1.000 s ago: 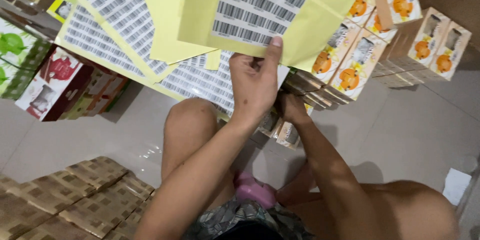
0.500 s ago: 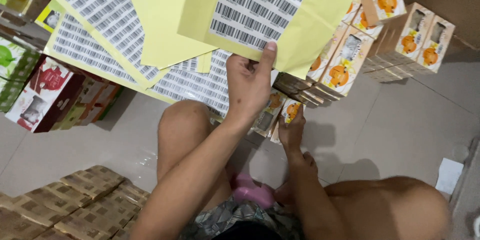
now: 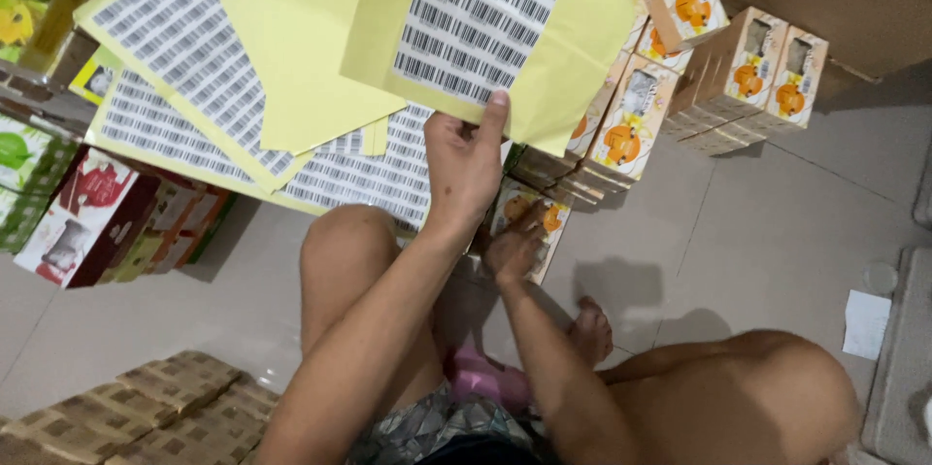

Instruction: The person sits on the floor and applies barcode stickers from yellow sheets onto small product boxes. They peel individual stickers and place them on the boxes, stacking the labeled boxes nearby.

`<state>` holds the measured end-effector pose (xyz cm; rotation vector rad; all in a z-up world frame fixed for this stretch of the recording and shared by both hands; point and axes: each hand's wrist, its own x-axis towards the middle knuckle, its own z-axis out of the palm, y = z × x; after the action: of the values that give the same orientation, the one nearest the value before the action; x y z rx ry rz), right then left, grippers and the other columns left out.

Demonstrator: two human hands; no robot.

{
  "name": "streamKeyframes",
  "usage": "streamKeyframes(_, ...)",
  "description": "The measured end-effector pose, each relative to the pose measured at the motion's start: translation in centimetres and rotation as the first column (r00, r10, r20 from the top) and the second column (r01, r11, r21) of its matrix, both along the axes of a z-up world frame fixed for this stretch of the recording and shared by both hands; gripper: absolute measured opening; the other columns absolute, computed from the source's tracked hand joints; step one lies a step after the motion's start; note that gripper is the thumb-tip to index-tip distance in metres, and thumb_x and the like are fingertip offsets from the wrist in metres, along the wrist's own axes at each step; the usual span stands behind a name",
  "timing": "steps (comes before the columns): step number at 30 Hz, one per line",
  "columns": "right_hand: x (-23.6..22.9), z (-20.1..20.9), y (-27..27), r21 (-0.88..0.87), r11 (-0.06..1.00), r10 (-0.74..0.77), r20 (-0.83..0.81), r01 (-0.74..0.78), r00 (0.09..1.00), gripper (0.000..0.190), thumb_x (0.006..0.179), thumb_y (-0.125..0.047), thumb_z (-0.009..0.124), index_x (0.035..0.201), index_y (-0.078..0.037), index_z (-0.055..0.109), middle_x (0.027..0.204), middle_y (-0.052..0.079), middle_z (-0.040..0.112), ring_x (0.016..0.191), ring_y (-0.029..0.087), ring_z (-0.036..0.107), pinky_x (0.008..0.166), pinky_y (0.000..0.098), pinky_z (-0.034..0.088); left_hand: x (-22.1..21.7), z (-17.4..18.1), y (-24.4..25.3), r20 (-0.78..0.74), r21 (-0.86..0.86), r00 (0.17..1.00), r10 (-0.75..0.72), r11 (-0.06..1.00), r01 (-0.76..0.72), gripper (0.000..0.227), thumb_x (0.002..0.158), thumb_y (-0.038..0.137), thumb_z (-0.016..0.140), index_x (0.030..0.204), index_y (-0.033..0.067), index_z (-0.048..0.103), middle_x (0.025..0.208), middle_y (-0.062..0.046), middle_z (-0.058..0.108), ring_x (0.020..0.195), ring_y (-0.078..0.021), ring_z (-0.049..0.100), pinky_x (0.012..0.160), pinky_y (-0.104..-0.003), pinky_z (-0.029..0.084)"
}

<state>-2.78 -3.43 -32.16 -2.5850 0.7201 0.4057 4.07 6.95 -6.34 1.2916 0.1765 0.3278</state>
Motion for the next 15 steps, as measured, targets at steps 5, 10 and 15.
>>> streamKeyframes(5,1.0,-7.9,-1.4,-0.385,0.918,0.112,0.028,-0.093,0.993,0.104,0.082,-0.029,0.073,0.164,-0.008,0.013,0.126,0.023,0.047,0.107,0.04,0.055,0.071,0.0499,0.057,2.0,-3.4,-0.4,-0.075,-0.035,0.995,0.061,0.997,-0.063,0.022,0.095,0.017,0.072,0.103,-0.0043,0.072,0.087,-0.014,0.069,0.079,-0.0201,0.064,0.069,-0.044,0.062)
streamKeyframes(10,0.5,3.9,-2.8,-0.1,0.979,0.171,-0.049,-0.175,0.984,0.128,0.075,-0.028,0.084,0.166,-0.01,-0.005,0.139,0.033,0.041,0.119,0.052,0.051,0.09,0.0623,0.049,0.2,1.8,-0.5,-0.104,0.02,0.993,0.057,0.998,-0.055,0.022,0.097,0.011,0.07,0.11,-0.0069,0.071,0.094,-0.017,0.072,0.083,-0.0218,0.066,0.071,-0.045,0.062)
streamKeyframes(15,4.6,9.6,-12.5,0.371,0.791,0.551,-0.088,-0.486,0.83,0.142,0.057,-0.048,0.089,0.166,-0.007,0.008,0.153,0.042,0.033,0.143,0.058,0.036,0.113,0.0634,0.035,-0.2,1.9,-0.2,-0.13,-0.07,0.991,0.038,0.996,-0.047,0.03,0.1,0.01,0.067,0.124,-0.0078,0.065,0.111,-0.023,0.07,0.097,-0.0268,0.07,0.084,-0.051,0.064)
